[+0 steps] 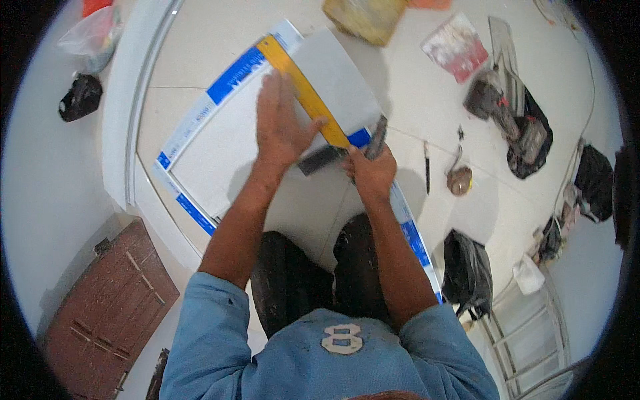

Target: The person measures and marks white plastic panels using a ruler and marker, then uses a utility knife to score and snap the panels along the marked lines. The person handles multiple panels, peeling protective film and stacking cut pieces.

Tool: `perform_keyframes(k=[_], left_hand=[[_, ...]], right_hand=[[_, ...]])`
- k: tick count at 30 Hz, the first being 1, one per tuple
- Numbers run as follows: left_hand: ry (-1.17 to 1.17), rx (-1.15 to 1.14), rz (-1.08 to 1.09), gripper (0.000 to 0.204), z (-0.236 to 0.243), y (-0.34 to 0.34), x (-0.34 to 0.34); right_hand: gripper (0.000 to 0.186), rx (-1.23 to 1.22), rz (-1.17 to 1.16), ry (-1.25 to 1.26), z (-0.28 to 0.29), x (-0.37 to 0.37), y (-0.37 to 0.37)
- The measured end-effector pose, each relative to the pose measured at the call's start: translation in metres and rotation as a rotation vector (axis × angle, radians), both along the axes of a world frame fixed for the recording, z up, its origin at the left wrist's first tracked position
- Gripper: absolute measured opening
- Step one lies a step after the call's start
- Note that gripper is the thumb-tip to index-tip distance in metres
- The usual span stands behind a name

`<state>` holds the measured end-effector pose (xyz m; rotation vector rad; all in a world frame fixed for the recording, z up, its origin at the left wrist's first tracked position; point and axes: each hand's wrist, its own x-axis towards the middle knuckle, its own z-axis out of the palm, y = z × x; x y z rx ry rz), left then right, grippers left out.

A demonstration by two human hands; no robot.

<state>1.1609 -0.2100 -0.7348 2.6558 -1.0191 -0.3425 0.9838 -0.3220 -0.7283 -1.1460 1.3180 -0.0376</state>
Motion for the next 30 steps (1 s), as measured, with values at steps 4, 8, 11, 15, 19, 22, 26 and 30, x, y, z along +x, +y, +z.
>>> perform_keyframes(k=[4,8,11,15,19,22,26,30], left_hand=[[0.041,-0.009,0.025,0.119,0.006,-0.001,-0.003],[0.077,-0.027,0.028,0.119,0.008,0.000,-0.004],[0.072,-0.012,0.022,0.118,0.009,0.000,-0.004],[0.087,-0.007,0.017,0.115,0.011,-0.002,-0.002],[0.098,-0.033,0.008,0.112,0.013,-0.003,-0.001],[0.095,-0.031,0.004,0.111,0.014,-0.003,-0.001],[0.107,-0.054,0.020,0.112,0.013,-0.004,-0.002],[0.062,-0.021,0.012,0.112,0.011,-0.004,-0.001]], right_hand=[[0.020,0.028,-0.024,-0.002,0.000,-0.001,0.001],[0.018,0.025,-0.039,-0.062,0.000,-0.004,0.003],[0.017,0.026,-0.053,-0.054,0.000,-0.004,0.003],[0.018,0.033,-0.061,-0.045,0.000,-0.002,0.003],[0.018,0.042,-0.070,-0.035,0.002,-0.001,0.002],[0.018,0.066,-0.067,-0.019,0.004,0.000,0.000],[0.016,0.049,-0.063,0.004,0.005,0.001,0.000],[0.017,0.064,-0.081,-0.019,0.003,0.001,0.000]])
